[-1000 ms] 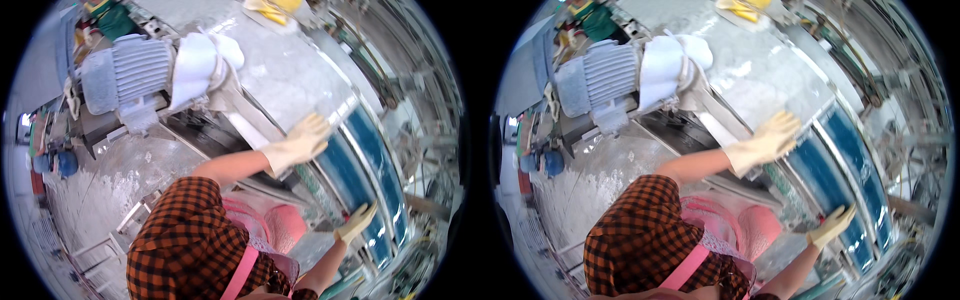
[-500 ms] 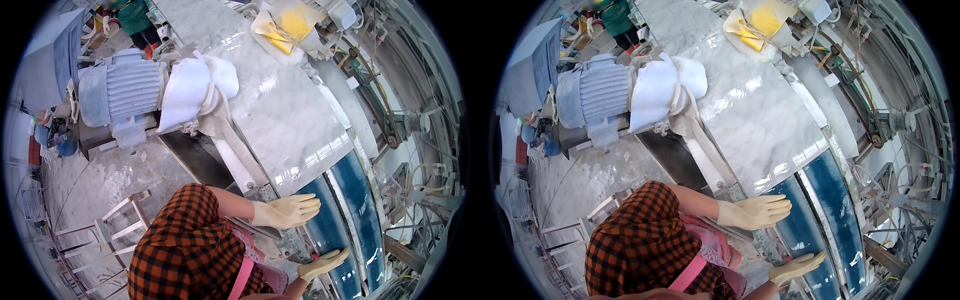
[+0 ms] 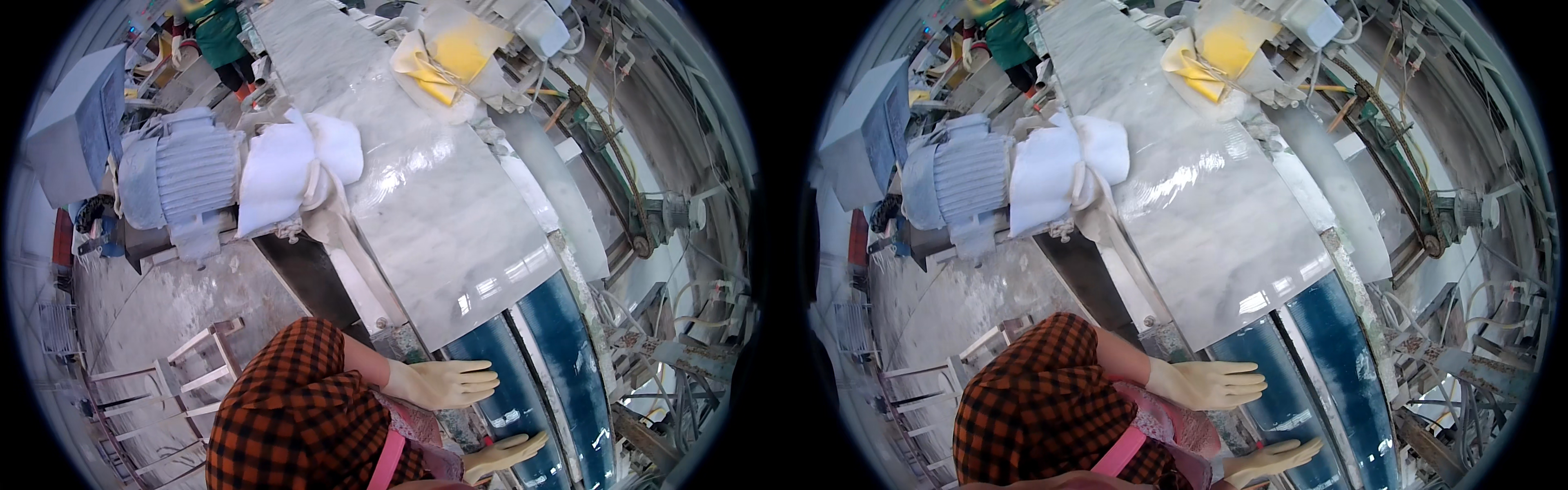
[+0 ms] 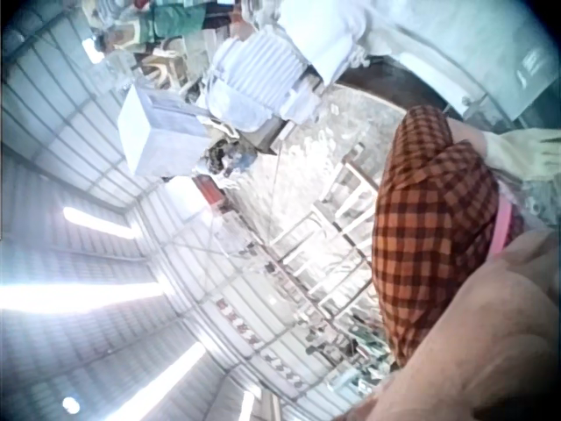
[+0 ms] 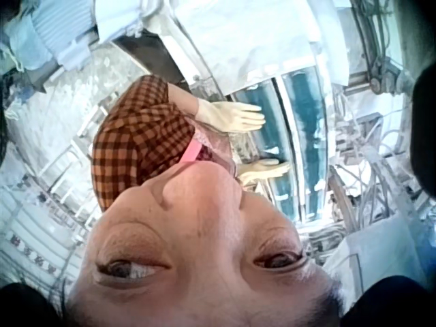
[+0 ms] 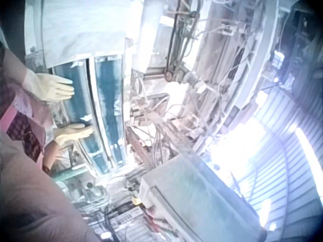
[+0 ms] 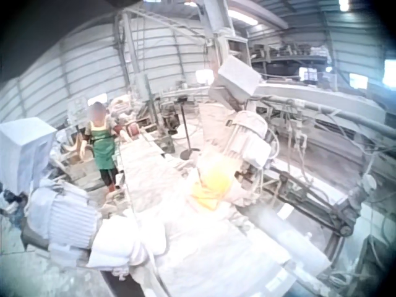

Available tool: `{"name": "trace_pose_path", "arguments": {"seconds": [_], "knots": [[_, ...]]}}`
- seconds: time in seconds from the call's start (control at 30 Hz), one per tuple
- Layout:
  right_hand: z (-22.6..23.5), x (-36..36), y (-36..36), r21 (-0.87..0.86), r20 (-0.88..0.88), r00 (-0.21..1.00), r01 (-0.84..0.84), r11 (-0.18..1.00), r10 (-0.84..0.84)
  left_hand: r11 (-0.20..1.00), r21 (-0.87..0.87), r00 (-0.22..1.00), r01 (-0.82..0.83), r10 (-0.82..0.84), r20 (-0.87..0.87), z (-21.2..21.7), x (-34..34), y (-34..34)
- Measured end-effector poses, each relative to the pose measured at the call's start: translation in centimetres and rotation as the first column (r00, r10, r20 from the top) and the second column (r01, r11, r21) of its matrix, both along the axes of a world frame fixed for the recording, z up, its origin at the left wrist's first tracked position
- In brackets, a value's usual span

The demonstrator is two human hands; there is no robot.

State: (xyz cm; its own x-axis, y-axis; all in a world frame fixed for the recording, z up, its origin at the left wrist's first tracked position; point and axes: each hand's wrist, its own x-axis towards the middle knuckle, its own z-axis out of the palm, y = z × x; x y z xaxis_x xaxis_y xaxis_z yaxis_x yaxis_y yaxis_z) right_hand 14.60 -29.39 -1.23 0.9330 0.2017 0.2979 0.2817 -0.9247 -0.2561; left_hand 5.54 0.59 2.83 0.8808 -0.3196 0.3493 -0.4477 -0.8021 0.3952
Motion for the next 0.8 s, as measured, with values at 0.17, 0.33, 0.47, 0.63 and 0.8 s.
{"name": "trace_pose_path", "arguments": {"seconds": [0.17,0.33,0.47,0.63,0.8], "knots": [[-3.0,0.3,-3.4,-0.111,-0.015,0.999,0.035,0.993,-0.037,0.999,-0.036,0.996,0.036,-0.039,-0.078,-0.2,0.3,-0.2],[1.8,-0.6,1.8,-0.062,-0.164,0.978,0.120,0.991,-0.128,0.994,-0.022,0.978,0.104,-0.107,-0.181,0.1,1.2,0.1],[2.2,-0.1,1.1,-0.274,-0.191,0.970,0.094,0.957,-0.151,0.992,-0.030,0.964,0.120,-0.124,-0.235,-0.1,1.7,-0.1],[-0.1,1.3,-0.8,-0.248,-0.192,0.975,0.066,0.967,-0.116,0.987,0.002,0.951,0.158,-0.152,-0.268,-1.0,1.7,-0.2],[4.9,6.4,1.9,-0.086,-0.249,0.967,0.022,0.996,-0.043,0.986,0.050,0.958,0.158,-0.140,-0.251,-1.5,1.6,-0.6]]}}
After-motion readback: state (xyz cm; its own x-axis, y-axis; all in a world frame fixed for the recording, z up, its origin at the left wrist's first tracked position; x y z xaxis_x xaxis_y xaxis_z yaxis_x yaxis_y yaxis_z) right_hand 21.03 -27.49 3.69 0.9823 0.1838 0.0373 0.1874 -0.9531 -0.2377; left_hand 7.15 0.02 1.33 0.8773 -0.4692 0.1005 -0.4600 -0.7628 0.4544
